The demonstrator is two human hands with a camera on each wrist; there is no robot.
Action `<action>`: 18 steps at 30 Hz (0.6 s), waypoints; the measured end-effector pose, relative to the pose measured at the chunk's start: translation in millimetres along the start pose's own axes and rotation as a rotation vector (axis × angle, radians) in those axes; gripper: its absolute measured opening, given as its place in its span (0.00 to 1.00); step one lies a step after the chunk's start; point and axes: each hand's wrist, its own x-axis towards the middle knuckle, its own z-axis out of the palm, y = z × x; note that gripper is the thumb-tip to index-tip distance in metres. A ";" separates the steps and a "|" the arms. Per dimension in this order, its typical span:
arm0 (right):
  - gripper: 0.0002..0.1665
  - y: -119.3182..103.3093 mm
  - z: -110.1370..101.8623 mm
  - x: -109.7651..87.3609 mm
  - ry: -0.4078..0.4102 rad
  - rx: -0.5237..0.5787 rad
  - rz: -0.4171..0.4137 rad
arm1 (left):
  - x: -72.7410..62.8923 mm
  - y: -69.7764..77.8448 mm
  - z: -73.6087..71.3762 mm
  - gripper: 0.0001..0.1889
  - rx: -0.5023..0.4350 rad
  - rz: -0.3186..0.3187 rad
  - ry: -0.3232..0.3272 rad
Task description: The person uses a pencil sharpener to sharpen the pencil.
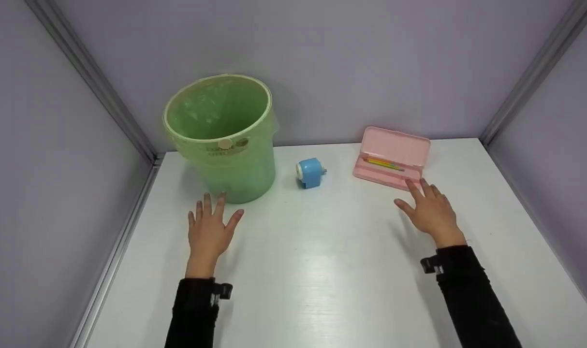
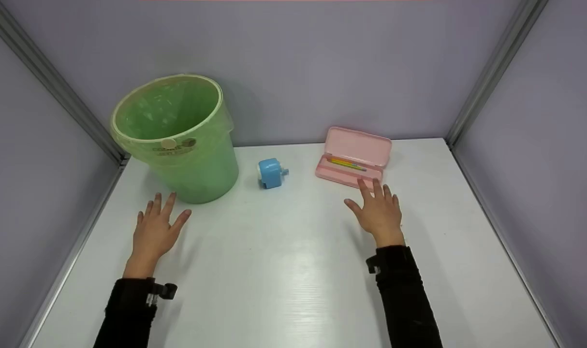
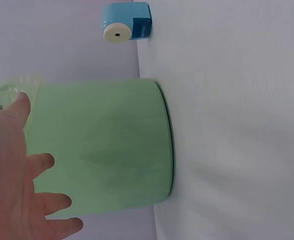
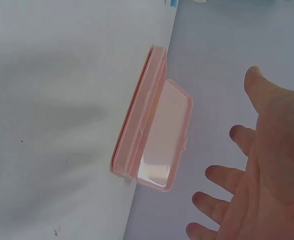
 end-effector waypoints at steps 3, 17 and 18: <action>0.49 -1.7 4.5 2.9 -0.020 0.017 0.000 | 0.3 8.4 4.6 0.42 -0.015 0.012 0.002; 0.45 -1.2 26.6 27.1 -0.120 0.020 0.012 | 6.7 52.0 28.2 0.40 -0.056 0.121 0.031; 0.45 -0.8 27.9 29.2 -0.124 0.019 0.017 | 7.2 55.0 30.2 0.40 -0.060 0.128 0.033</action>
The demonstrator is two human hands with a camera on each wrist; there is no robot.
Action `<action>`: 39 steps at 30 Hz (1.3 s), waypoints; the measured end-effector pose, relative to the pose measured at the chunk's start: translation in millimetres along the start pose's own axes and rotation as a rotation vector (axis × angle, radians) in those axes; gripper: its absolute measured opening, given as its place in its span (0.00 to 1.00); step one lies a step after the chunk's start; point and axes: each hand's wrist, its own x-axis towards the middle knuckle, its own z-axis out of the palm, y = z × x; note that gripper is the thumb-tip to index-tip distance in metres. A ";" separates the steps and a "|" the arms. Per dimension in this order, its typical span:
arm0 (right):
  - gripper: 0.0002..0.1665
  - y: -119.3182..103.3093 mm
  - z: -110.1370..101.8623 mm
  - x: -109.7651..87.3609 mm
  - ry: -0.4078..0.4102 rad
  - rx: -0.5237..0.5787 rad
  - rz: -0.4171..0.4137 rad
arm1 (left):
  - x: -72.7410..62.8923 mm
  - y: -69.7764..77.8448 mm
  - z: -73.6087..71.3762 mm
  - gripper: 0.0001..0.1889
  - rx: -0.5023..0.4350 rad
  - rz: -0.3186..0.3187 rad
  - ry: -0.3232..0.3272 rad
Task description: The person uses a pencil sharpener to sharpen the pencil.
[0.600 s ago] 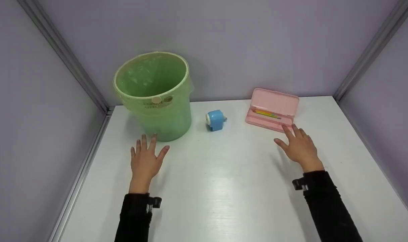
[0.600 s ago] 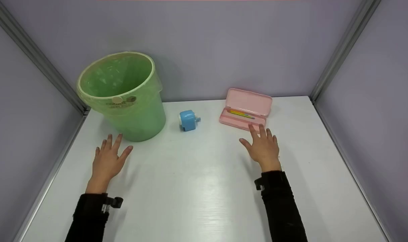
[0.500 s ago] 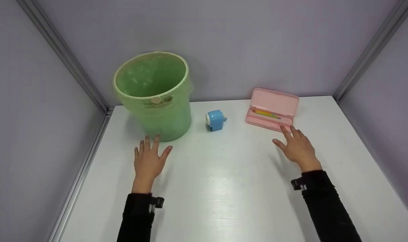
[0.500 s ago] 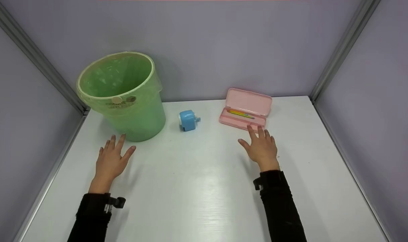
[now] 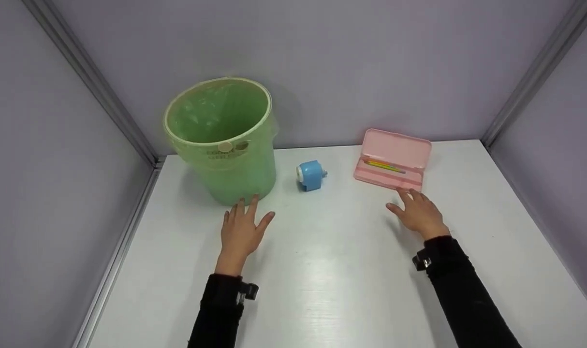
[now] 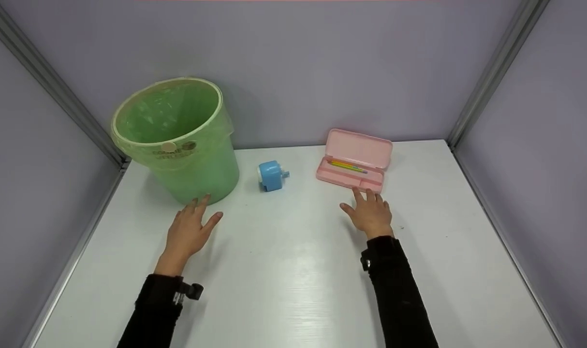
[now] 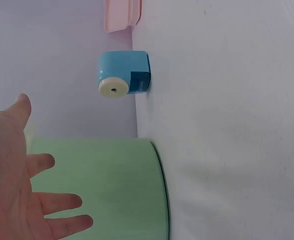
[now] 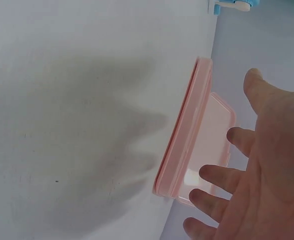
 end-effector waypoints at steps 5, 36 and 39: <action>0.44 -1.6 6.3 13.6 -0.027 0.000 0.034 | 2.8 13.5 9.8 0.40 -0.020 0.012 -0.012; 0.39 -2.2 23.7 14.5 0.022 -0.002 0.043 | -11.9 73.5 58.4 0.36 0.016 0.167 -0.187; 0.39 -6.1 25.6 10.0 0.013 -0.006 0.027 | -13.6 77.7 63.5 0.36 0.029 0.179 -0.212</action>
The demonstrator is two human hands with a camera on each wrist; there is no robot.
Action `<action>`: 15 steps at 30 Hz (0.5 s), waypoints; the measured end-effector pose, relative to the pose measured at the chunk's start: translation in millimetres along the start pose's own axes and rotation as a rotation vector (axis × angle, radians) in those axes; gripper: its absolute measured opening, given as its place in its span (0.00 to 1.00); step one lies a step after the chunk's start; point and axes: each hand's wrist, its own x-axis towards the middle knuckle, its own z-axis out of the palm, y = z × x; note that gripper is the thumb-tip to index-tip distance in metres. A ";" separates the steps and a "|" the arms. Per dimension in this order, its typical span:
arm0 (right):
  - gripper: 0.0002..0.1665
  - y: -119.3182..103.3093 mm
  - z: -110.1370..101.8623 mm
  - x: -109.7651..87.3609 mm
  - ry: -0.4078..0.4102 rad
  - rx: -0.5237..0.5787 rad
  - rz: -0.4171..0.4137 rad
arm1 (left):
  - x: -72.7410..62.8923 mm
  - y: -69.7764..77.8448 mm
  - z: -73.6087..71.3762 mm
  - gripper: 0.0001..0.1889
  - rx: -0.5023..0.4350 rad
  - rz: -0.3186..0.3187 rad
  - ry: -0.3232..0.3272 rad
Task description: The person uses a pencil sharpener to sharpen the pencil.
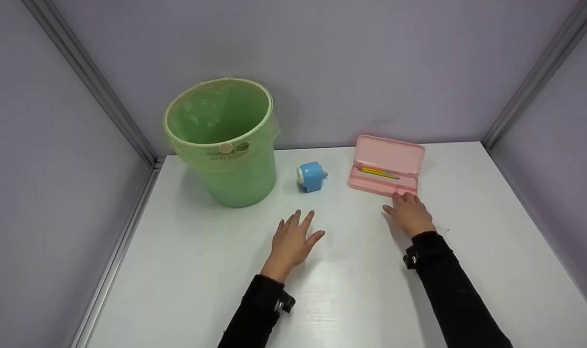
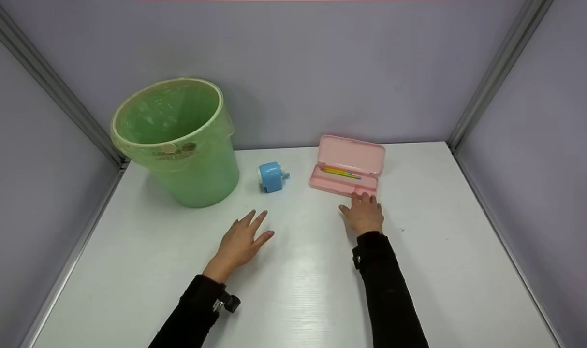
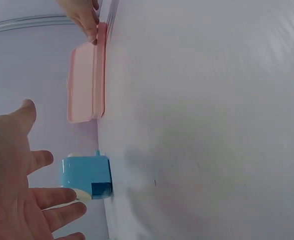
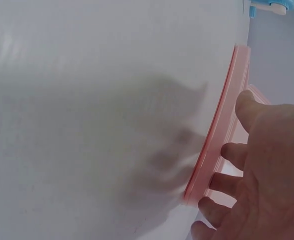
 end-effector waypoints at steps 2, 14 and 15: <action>0.39 -1.4 0.2 -2.8 -0.009 -0.001 -0.006 | 1.4 4.0 3.0 0.36 0.006 0.008 -0.016; 0.38 -20.4 4.1 -20.3 -0.006 -0.025 -0.027 | 21.4 31.5 21.8 0.35 0.081 0.090 -0.095; 0.38 -22.2 4.3 -21.2 -0.008 -0.024 -0.023 | 23.9 34.1 23.1 0.35 0.087 0.096 -0.105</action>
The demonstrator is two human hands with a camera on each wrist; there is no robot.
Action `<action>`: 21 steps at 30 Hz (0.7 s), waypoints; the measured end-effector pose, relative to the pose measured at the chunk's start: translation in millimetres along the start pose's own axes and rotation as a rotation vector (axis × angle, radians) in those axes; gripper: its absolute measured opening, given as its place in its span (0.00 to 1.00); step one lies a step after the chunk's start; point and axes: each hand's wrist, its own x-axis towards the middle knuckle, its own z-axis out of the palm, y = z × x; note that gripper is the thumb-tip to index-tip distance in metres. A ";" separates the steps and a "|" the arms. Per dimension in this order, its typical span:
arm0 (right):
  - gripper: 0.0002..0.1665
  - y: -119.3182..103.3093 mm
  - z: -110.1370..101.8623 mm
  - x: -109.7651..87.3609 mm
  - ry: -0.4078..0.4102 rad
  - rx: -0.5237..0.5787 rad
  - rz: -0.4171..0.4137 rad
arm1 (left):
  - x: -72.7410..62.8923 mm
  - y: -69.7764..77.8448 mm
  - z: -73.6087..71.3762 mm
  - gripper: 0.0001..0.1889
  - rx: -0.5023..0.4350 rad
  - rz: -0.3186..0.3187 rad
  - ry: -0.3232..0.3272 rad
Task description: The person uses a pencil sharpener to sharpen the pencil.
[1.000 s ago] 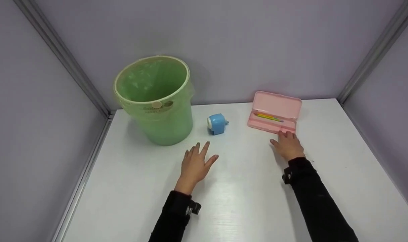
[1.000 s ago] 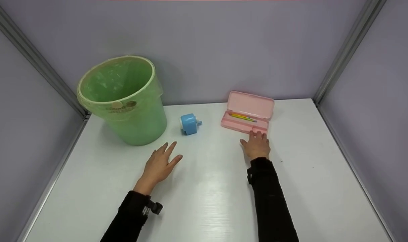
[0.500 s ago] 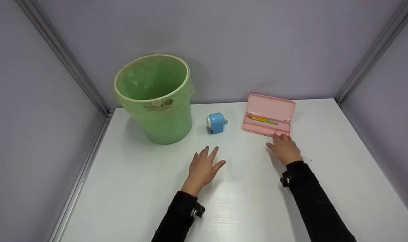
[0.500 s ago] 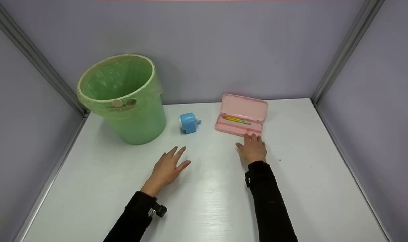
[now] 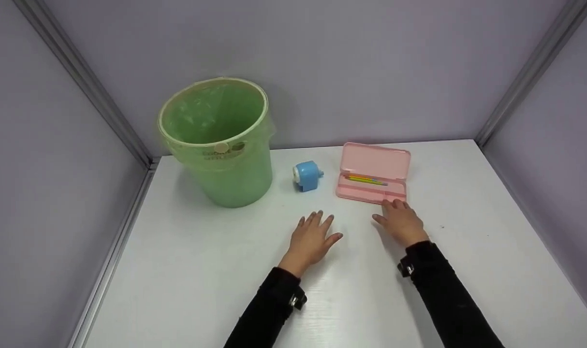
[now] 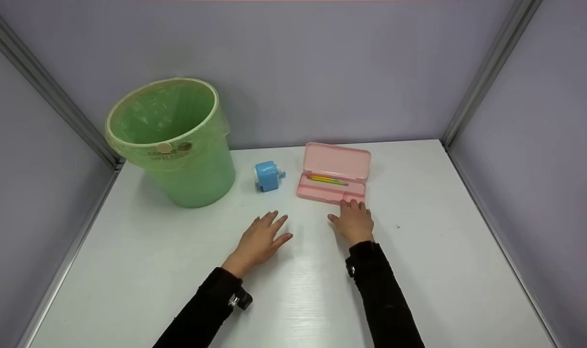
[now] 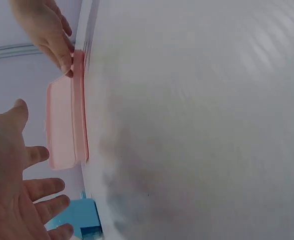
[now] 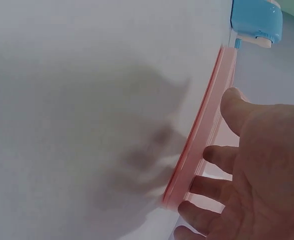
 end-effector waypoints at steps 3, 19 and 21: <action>0.37 -4.2 0.2 -3.1 -0.008 -0.007 0.003 | 7.7 5.9 2.1 0.35 0.030 0.015 -0.020; 0.39 -14.1 -1.1 -20.1 -0.072 -0.007 0.019 | 22.4 24.1 14.1 0.38 0.097 0.065 -0.022; 0.39 -14.2 -1.2 -22.1 -0.078 -0.004 0.021 | 24.7 26.4 15.2 0.38 0.115 0.072 -0.011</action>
